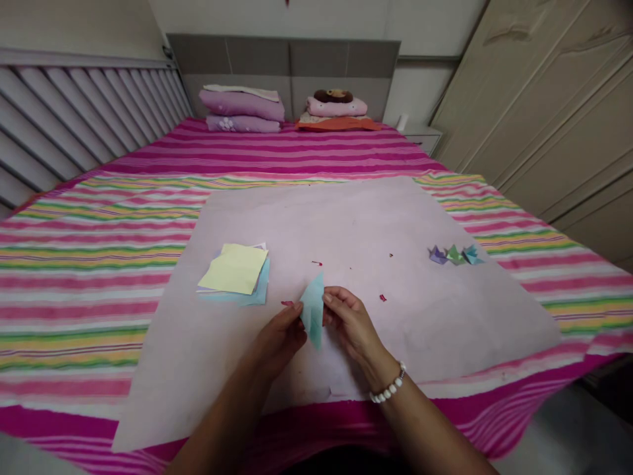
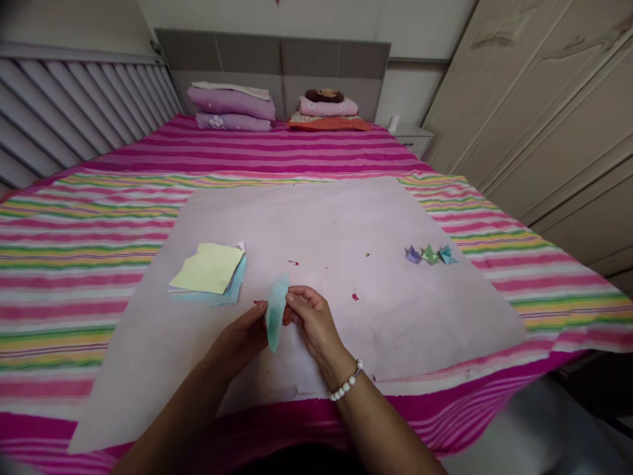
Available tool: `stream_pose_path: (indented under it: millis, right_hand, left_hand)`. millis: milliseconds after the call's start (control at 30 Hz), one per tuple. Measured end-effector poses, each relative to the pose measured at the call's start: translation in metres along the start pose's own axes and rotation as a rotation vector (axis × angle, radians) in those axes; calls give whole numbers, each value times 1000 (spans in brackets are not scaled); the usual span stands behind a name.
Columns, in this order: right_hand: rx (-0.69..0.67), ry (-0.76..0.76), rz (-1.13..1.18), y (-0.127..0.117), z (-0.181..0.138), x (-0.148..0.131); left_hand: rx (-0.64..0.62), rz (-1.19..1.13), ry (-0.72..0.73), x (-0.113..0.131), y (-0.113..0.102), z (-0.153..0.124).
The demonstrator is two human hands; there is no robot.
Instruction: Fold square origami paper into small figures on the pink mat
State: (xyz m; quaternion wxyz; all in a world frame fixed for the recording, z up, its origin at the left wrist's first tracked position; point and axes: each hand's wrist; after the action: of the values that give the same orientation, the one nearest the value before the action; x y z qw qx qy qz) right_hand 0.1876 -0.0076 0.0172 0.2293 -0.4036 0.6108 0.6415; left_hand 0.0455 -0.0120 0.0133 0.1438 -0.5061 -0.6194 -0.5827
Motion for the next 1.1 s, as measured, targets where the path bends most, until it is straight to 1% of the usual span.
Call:
stream_pose_path:
  millis: [67,133,200,300,367,467,500,600,700,900,1100]
  right_hand:
    - [-8,3,9,0,1,0]
    - [-2,8,3,0,1,0]
    - [0,11,-7,0,1,0]
    - [-19,-5,-4,-2,1,0]
    - [-36,-21,-3,-3,1,0]
    - [-50,-7,-32,-4,0,2]
    - [-47,3,-47,-4,0,3]
    - [-15,22,-68,-5,0,7]
    - [25,35,-42,-5,1,9]
    - [130,11,-47,-8,3,11]
    - [135,4,-68,-6,1,6]
  left_hand:
    - [-70,-109,-66,1,1,0]
    - [-72,-160,-98,1,2,1]
    - [-51,-150,-104,1,2,1]
    - [-53,-80,-61,0,2,1]
    - [17,4,-2,1,1,1]
    - [190,190,80,2,0,1]
    - [224,255,100,3,-1,1]
    - [250,398,142,3,-2,-1]
    - [254,450,166,2,-2,-2]
    - [251,382,147,0,-2,-2]
    - [252,300,111,2,-1,-4]
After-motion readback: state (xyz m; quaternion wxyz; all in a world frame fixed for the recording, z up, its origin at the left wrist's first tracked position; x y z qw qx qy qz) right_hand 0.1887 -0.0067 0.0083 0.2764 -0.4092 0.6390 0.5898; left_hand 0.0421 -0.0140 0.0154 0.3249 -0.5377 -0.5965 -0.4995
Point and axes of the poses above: each hand's wrist, its own z-axis towards the middle knuckle, its own y-axis out of the palm, x = y × z, and after that the axes turned 10 degrees about -x, right-handed
